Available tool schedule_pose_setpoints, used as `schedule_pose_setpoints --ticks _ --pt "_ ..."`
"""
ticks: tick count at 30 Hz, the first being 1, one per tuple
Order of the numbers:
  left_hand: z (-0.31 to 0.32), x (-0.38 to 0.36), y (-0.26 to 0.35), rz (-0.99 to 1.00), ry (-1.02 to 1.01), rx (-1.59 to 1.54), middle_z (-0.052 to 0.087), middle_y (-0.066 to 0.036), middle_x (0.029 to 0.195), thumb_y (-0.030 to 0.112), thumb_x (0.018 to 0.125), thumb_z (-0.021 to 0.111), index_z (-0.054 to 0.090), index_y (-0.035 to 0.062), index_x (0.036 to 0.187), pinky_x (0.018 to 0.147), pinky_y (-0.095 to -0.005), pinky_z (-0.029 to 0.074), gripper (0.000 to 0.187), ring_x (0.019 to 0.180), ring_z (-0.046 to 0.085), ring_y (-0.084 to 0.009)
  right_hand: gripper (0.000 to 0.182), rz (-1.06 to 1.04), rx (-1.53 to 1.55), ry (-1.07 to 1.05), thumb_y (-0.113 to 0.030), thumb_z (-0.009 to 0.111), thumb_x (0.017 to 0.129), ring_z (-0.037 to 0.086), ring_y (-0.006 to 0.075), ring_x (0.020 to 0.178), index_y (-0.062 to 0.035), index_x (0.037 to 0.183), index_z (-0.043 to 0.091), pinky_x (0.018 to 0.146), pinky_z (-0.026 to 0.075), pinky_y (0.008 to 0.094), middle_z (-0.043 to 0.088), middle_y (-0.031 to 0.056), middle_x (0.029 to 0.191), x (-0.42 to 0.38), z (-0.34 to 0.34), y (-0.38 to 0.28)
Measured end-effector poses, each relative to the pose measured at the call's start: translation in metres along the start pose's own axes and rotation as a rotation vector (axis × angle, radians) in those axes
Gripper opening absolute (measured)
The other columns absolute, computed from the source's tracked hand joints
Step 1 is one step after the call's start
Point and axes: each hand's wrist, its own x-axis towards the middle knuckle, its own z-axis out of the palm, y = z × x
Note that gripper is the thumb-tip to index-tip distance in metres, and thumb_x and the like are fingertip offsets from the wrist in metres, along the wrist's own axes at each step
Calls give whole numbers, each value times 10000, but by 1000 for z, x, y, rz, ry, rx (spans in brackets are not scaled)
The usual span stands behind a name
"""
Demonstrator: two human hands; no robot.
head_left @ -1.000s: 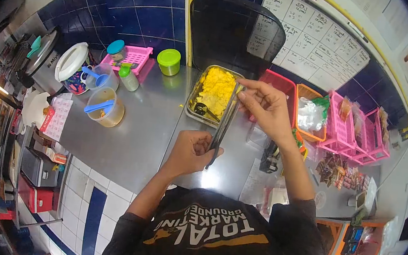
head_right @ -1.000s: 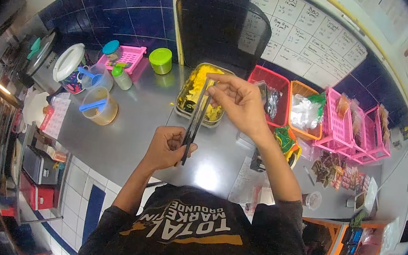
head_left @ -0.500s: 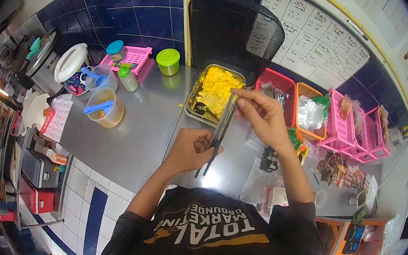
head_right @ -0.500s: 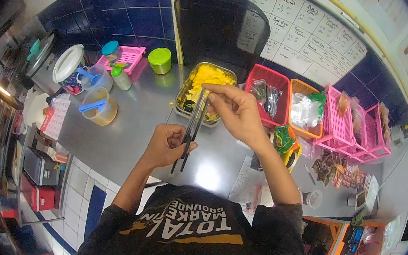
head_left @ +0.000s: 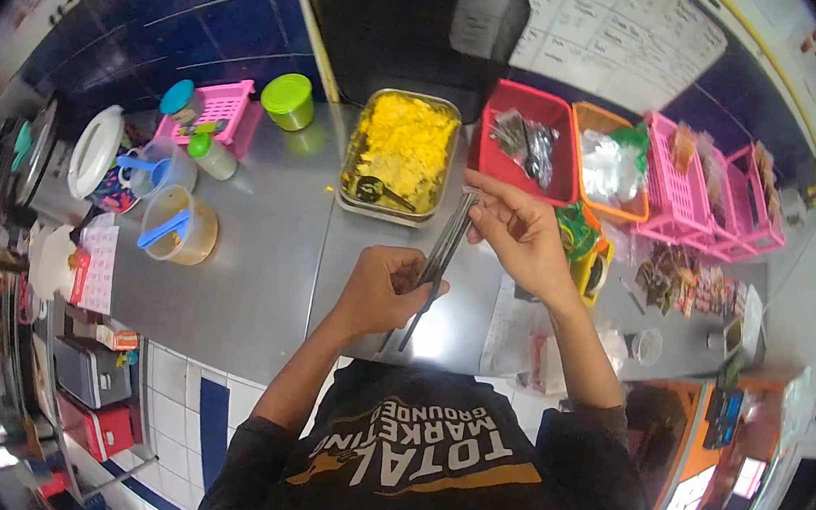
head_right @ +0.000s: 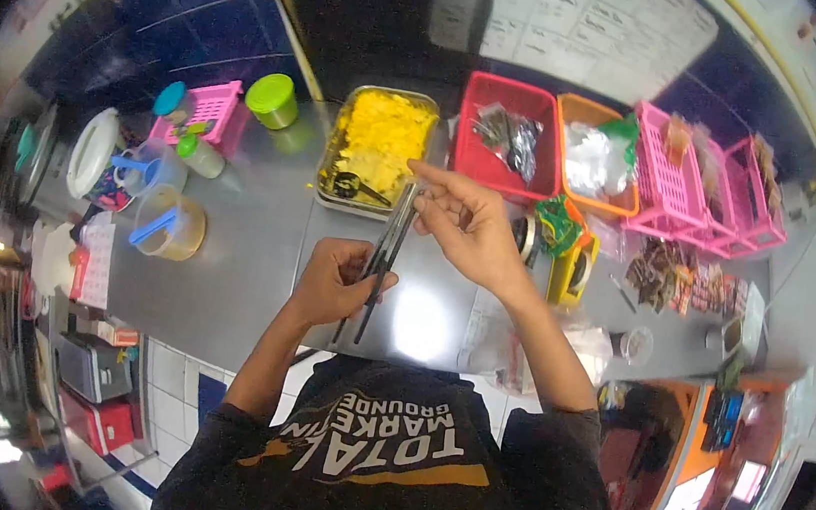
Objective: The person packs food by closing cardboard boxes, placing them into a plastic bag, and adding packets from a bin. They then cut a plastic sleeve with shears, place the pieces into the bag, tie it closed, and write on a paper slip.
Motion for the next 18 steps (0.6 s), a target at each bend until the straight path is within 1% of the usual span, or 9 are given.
schedule_pose_setpoints --ticks 2,4,6,7,10,12,14,15,18 --pt "7 11 6 -97 -74 -3 587 10 612 136 877 744 632 23 756 395 -223 372 200 461 503 -41 449 31 -31 43 -18 616 960 579 39 745 -23 1402 537 688 480 202 579 -47 877 -7 -14 11" --pt "15 29 6 -113 -163 -81 601 4 615 165 874 747 640 24 761 395 -224 372 210 464 504 -42 500 67 -37 75 -8 623 951 576 36 736 -32 1436 501 676 482 200 581 -44 861 -15 -32 21" --pt "27 57 3 -107 -267 -82 612 -3 618 191 871 746 647 26 764 394 -225 371 221 460 503 -46 543 99 -20 92 2 634 940 577 35 722 -39 1456 473 656 486 199 594 -33 839 -20 -56 29" --pt "35 76 -4 -94 -324 -43 616 -6 620 203 871 745 649 27 765 394 -225 370 227 454 500 -48 595 148 -73 103 -21 628 951 568 42 738 -30 1502 403 673 483 205 574 -36 866 -22 -70 29" --pt "59 131 -2 -80 -484 26 630 -22 624 239 876 732 671 21 803 392 -231 356 237 427 495 -65 627 208 -153 114 -29 627 953 575 55 752 -16 1518 356 687 491 217 585 -24 871 -25 -132 40" --pt "82 168 6 -41 -577 12 634 -30 626 245 880 728 679 12 827 387 -231 347 243 421 499 -72 669 229 -171 154 -37 637 944 580 71 758 30 1521 305 698 492 233 608 -7 865 -24 -171 39" --pt "110 203 7 -45 -607 15 644 -40 645 245 886 721 685 6 853 384 -228 341 244 418 493 -65 691 258 -192 209 -31 650 925 570 71 717 80 1504 291 669 475 227 610 -4 821 -22 -210 36" --pt "124 219 8 -34 -620 -5 644 -41 648 243 887 720 686 6 854 385 -225 340 241 416 490 -63 725 284 -146 179 -45 661 915 581 81 731 89 1509 267 683 482 228 642 16 858 -20 -236 45" --pt "166 268 1 -62 -610 -37 645 -44 654 245 884 722 695 0 884 388 -218 335 247 410 476 -56 752 267 -175 183 -68 672 913 584 86 729 90 1515 249 672 488 224 648 27 863 -12 -298 64"
